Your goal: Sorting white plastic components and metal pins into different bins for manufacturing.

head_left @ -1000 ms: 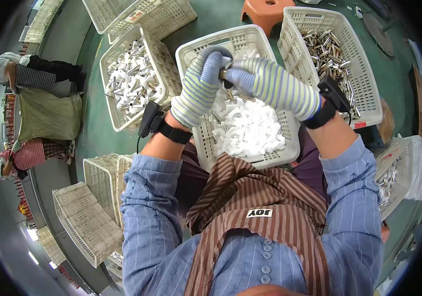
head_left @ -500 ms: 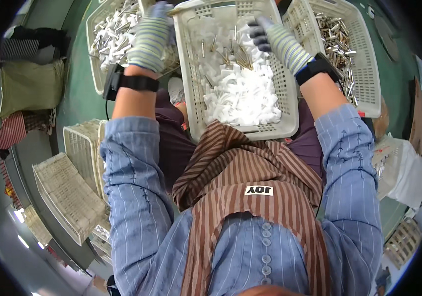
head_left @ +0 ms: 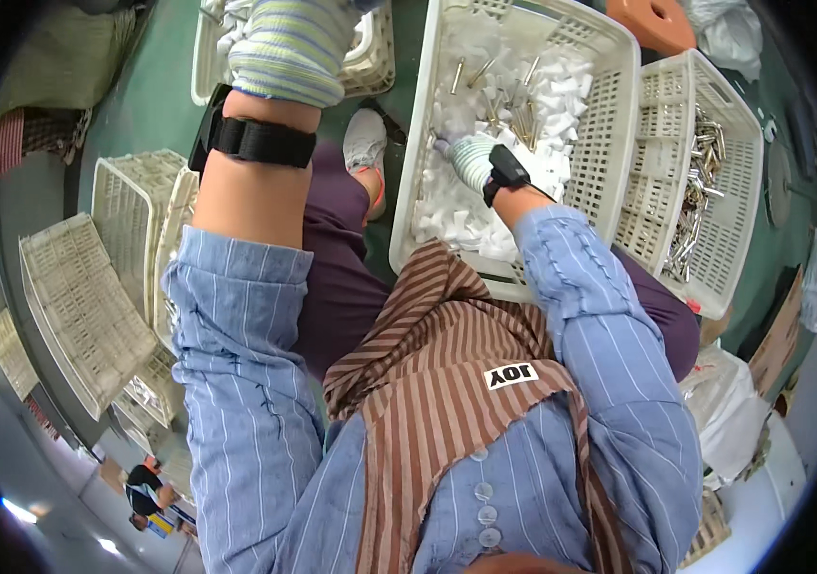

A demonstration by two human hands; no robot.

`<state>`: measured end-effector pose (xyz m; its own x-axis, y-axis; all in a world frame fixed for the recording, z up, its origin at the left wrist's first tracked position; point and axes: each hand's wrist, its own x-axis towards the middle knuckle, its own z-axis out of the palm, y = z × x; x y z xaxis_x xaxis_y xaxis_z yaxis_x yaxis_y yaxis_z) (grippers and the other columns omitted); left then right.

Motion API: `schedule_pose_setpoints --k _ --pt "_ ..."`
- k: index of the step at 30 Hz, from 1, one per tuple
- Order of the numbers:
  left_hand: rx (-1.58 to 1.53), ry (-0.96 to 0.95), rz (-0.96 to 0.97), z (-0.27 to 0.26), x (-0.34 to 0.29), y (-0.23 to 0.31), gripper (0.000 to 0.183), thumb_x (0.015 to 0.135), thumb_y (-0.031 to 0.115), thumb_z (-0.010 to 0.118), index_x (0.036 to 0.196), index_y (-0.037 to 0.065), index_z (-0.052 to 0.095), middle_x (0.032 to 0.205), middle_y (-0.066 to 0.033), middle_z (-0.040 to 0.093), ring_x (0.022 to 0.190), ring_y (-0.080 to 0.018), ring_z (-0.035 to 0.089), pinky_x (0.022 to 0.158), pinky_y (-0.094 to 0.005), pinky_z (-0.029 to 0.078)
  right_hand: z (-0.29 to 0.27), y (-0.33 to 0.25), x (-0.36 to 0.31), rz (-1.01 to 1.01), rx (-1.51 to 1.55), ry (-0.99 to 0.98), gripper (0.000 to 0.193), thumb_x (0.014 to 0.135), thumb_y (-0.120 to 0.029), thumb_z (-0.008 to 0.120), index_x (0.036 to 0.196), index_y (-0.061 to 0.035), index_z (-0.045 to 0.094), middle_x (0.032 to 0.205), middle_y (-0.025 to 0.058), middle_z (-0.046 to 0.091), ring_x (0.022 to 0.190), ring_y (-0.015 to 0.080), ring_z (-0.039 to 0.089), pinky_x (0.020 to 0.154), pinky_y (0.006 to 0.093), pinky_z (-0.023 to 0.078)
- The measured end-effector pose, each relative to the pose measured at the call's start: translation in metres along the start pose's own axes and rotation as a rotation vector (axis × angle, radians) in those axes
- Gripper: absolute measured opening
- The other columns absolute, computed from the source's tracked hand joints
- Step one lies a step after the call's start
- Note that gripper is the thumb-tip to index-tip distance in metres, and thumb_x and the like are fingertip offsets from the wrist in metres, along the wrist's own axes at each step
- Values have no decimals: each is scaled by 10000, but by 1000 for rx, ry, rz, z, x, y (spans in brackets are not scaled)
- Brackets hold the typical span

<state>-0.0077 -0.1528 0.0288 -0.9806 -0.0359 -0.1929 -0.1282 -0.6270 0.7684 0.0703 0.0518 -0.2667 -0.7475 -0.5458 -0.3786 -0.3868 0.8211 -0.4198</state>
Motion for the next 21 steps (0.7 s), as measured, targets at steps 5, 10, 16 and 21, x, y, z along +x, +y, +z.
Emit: schedule_pose_setpoints --k 5,10,16,21 --pt "-4 42 10 17 -3 3 184 958 210 537 1045 53 497 877 -98 592 605 -163 513 539 -271 424 29 32 4 -30 -165 -53 454 970 -422 413 1112 -59 645 1051 215 666 906 384 652 822 471 491" --pt "11 154 24 11 -6 3 149 963 211 539 984 64 518 815 -95 599 571 -167 494 512 -277 411 28 22 -27 94 -68 -406 432 901 -334 479 1209 -59 607 1156 203 641 1087 354 609 944 442 456" --pt "-62 25 -45 22 -10 6 151 973 213 522 893 86 507 749 -81 601 545 -174 493 504 -281 427 21 40 -86 61 77 -603 510 816 -337 569 1263 -93 585 1199 174 633 1125 342 584 954 407 452" --pt "-88 -42 3 30 -16 0 155 975 214 516 889 86 507 757 -82 602 550 -165 492 509 -275 434 -19 25 -87 -26 -57 -670 470 823 -317 549 1216 -67 618 1165 182 647 1087 338 607 936 422 460"
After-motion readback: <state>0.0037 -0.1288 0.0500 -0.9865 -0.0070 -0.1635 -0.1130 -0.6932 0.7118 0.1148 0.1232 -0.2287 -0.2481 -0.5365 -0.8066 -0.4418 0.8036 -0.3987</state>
